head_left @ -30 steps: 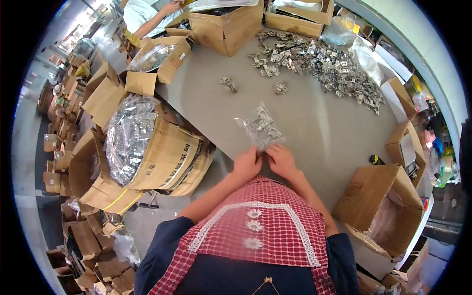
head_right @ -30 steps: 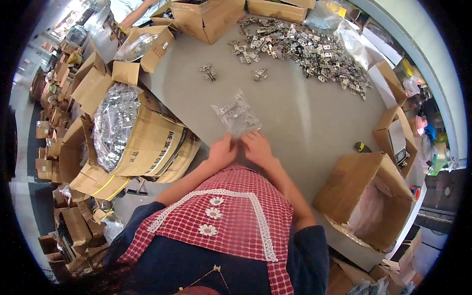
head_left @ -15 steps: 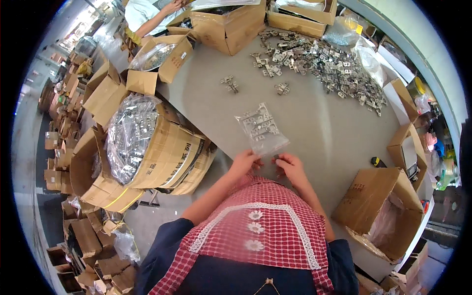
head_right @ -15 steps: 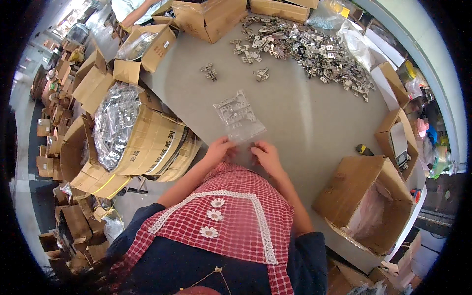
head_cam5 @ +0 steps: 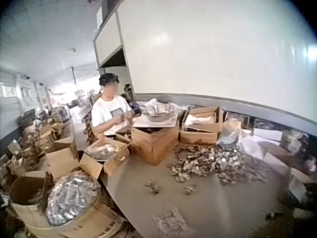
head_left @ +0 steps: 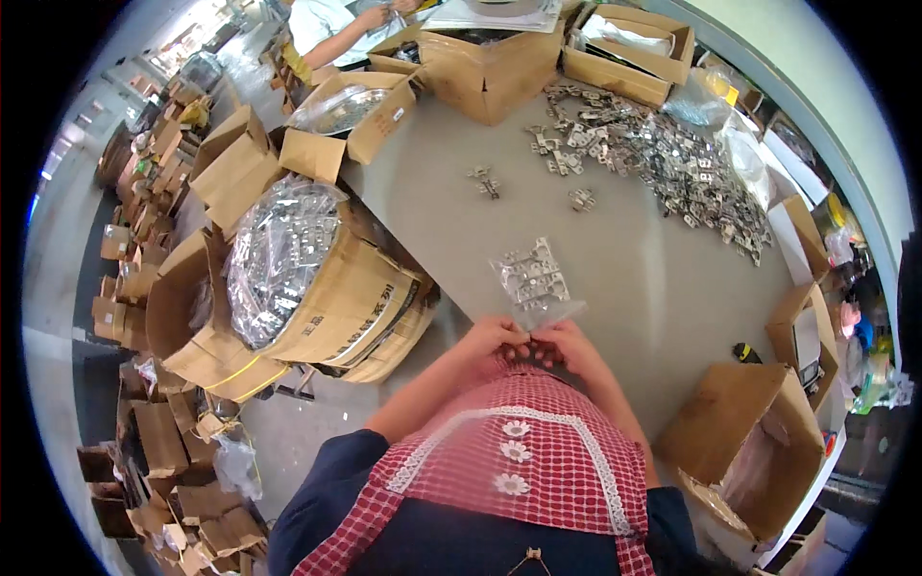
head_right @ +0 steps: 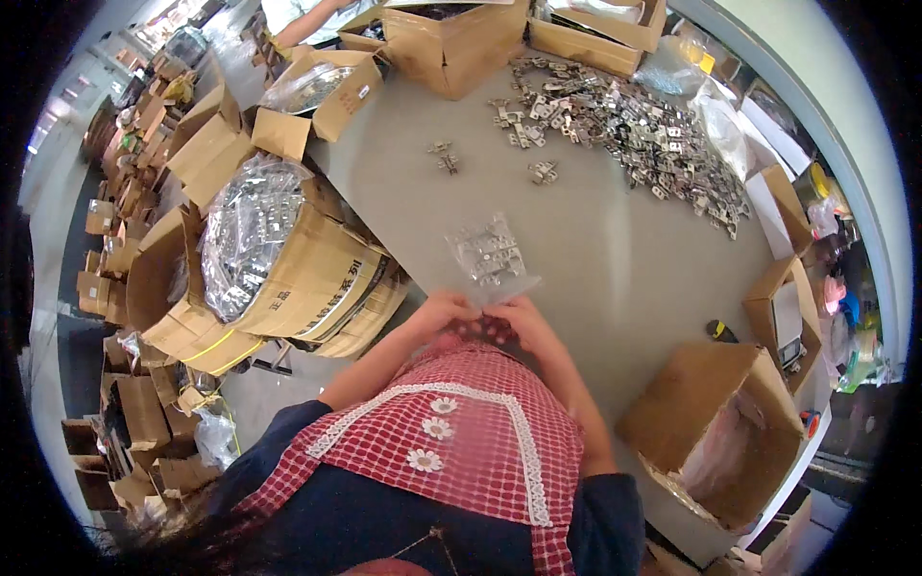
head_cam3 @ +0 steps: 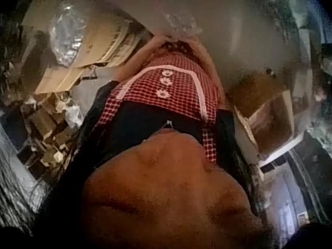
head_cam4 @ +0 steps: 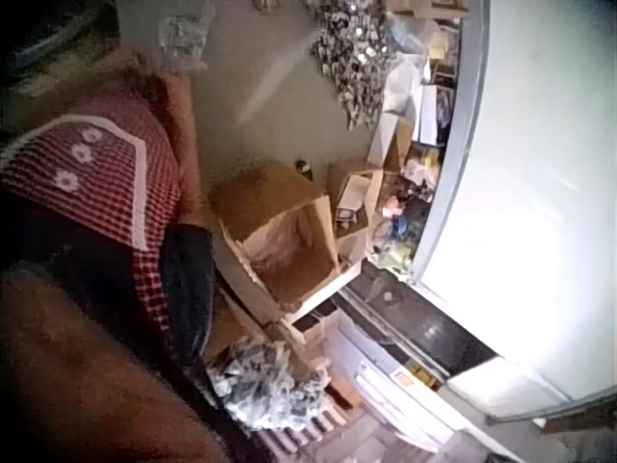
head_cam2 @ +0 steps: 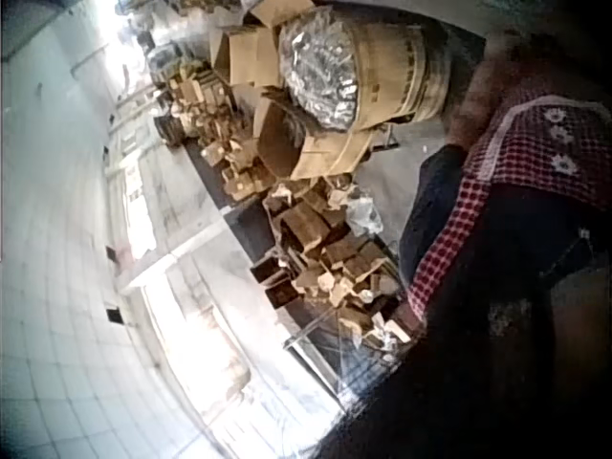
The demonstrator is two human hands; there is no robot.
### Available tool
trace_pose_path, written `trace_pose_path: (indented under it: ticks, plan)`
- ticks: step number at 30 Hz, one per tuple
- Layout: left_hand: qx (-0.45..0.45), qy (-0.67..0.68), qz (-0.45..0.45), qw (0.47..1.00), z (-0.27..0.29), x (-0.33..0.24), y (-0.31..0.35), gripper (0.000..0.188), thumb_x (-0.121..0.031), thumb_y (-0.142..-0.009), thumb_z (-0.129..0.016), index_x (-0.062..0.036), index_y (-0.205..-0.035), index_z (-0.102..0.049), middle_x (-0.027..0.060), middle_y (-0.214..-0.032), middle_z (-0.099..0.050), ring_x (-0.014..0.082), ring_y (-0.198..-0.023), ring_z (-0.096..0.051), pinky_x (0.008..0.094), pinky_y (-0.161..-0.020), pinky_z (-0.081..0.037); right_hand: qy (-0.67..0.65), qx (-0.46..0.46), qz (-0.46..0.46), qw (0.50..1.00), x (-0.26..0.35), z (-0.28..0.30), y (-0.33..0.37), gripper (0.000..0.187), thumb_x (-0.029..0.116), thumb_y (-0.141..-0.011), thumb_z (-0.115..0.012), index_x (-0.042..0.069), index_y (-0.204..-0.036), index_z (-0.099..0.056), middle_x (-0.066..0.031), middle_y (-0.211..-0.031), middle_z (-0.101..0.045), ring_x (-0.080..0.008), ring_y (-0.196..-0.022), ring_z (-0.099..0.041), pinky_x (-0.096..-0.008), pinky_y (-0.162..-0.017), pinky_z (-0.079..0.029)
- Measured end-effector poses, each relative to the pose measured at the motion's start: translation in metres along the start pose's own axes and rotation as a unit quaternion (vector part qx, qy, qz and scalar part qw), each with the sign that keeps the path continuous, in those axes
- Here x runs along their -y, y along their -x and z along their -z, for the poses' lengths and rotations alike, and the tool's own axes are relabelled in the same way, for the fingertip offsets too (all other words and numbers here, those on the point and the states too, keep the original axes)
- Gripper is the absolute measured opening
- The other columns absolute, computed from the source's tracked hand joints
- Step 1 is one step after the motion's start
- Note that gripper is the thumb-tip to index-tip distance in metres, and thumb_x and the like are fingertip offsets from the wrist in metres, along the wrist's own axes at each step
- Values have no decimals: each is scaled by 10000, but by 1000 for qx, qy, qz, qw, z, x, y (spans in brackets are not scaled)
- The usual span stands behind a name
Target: The person places metal hinges one by one into small plastic bags by hand and then puts the filled bags into a cardboard box.
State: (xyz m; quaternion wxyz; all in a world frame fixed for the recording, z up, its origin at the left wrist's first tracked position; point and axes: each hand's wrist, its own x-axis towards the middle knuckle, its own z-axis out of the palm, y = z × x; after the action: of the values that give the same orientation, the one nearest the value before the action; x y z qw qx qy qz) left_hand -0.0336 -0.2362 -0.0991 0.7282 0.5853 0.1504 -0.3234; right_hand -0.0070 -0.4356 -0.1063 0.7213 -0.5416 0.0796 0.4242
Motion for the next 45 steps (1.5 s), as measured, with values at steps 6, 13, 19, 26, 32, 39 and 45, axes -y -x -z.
trace_pose_path:
  ticks: [6,13,19,26,32,39,45]
  plan:
    - [-9,59,-35,998,-2,15,-8,110,-128,-835,-666,-24,-805,-642,96,-719,-659,136,-628,-579,246,-550,-424,-26,-24,9,999,-6,1,-5,137,191,-834,-639,56,-810,-637,-20,-650,-584,-88,-490,-497,-212,-392,-328]
    - [-125,151,-49,979,16,2,11,105,-114,-835,-646,-31,-777,-616,55,-669,-602,109,-570,-523,223,-495,-358,-88,-141,49,985,-10,33,-15,148,161,-776,-667,108,-708,-546,11,-585,-491,-83,-447,-430,-222,-378,-268]
    - [-84,235,-173,953,39,-47,65,132,-120,-848,-625,-36,-757,-579,-3,-610,-499,78,-518,-422,220,-463,-288,-74,-183,119,973,23,20,27,145,122,-767,-663,117,-791,-519,50,-605,-429,-52,-441,-352,-207,-376,-248]
    - [-270,275,-482,787,213,-119,219,105,-80,-855,-506,-68,-769,-564,-30,-643,-459,65,-521,-373,213,-456,-258,3,-544,208,813,19,92,172,171,109,-772,-657,60,-931,-618,0,-680,-521,-97,-605,-484,-249,-499,-381]
    - [-365,299,-610,637,265,-145,336,90,-108,-920,-522,-42,-957,-572,-36,-705,-496,69,-590,-420,204,-514,-312,217,-519,-3,827,-5,149,198,197,111,-792,-641,47,-977,-620,-44,-775,-561,-141,-682,-523,-286,-590,-408]
    - [-233,360,-376,821,247,-126,187,135,-119,-932,-460,-46,-1014,-539,-34,-788,-510,68,-637,-447,210,-556,-351,399,-372,-171,821,7,181,244,231,112,-815,-622,31,-1032,-623,-95,-886,-608,-192,-772,-568,-330,-696,-439]
    - [-175,224,-190,940,130,-96,68,149,-164,-937,-540,-65,-1040,-582,-9,-879,-597,89,-721,-534,222,-592,-420,465,-316,-242,791,42,189,283,262,113,-835,-606,18,-1079,-625,-140,-981,-649,-236,-850,-607,-368,-787,-466]
